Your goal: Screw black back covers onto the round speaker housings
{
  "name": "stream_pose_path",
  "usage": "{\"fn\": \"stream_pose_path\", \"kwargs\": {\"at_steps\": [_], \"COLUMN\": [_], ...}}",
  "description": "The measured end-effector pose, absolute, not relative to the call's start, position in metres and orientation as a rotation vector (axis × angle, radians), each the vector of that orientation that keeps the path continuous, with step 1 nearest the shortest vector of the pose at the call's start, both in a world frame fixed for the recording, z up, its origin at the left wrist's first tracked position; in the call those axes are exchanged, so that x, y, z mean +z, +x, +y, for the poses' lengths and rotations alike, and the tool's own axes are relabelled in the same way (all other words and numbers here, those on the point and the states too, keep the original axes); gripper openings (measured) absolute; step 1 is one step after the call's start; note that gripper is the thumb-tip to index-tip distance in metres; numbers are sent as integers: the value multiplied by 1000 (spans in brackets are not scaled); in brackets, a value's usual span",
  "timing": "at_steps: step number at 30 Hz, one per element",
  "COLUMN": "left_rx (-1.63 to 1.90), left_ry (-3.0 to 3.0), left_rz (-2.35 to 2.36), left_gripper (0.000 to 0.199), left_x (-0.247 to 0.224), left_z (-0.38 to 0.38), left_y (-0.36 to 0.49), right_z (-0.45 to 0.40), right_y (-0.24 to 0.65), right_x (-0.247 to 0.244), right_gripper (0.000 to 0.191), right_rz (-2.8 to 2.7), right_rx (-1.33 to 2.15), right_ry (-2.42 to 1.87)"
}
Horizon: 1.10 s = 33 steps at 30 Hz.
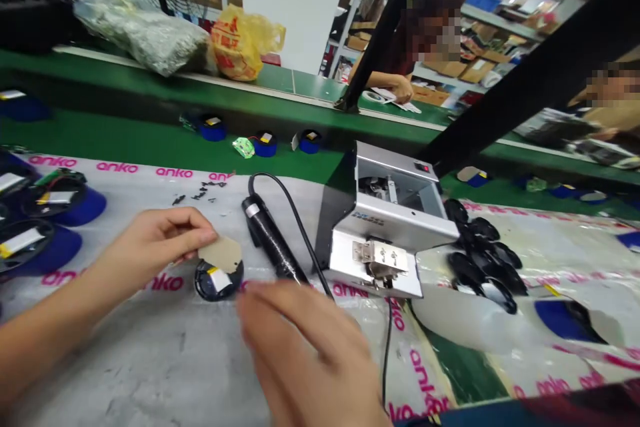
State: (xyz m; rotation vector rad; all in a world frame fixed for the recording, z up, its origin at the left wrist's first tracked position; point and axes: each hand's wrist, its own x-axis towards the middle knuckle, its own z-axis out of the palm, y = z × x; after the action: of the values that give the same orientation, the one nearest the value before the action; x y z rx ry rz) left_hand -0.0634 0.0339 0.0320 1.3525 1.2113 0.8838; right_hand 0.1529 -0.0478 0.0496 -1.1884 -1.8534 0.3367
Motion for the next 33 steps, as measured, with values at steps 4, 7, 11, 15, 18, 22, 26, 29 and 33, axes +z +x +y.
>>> {"fn": "stream_pose_path", "kwargs": {"at_steps": [4,7,11,15,18,22,26,29,33], "left_rx": [927,976,942,802,561,493,470,524,506], "left_ry": [1314,1261,1363,1664,1849,1918,1892,1706,1173], "left_rz": [1111,1074,952,1080,976,927,1081,1056,867], "left_gripper": [16,15,15,56,92,72,70,69,52], "left_x": [32,31,37,41,33,17,9,8,7], "left_z": [28,24,21,29,37,31,17,14,19], "left_y": [-59,-54,-57,-75,-83,-67,-45,-44,-49], "right_z": [-18,-8,-8,-5,-2,-11,-31,-43,-47], "right_y": [122,115,121,133,141,146,147,148,153], "right_x": [47,37,30,29,32,35,28,17,10], "right_gripper": [39,44,49,45,42,41,41,36,38], "right_rz": [-2336,-2356,-2270,-2125,-2038,-1970,-1945,-1781,-1744], "right_rx": [-159,-160,-71,202,461,621,478,627,708], "right_ry": [-1072,-1075,-1086,-1126,-1167,-1227,-1327,-1394,-1356]}}
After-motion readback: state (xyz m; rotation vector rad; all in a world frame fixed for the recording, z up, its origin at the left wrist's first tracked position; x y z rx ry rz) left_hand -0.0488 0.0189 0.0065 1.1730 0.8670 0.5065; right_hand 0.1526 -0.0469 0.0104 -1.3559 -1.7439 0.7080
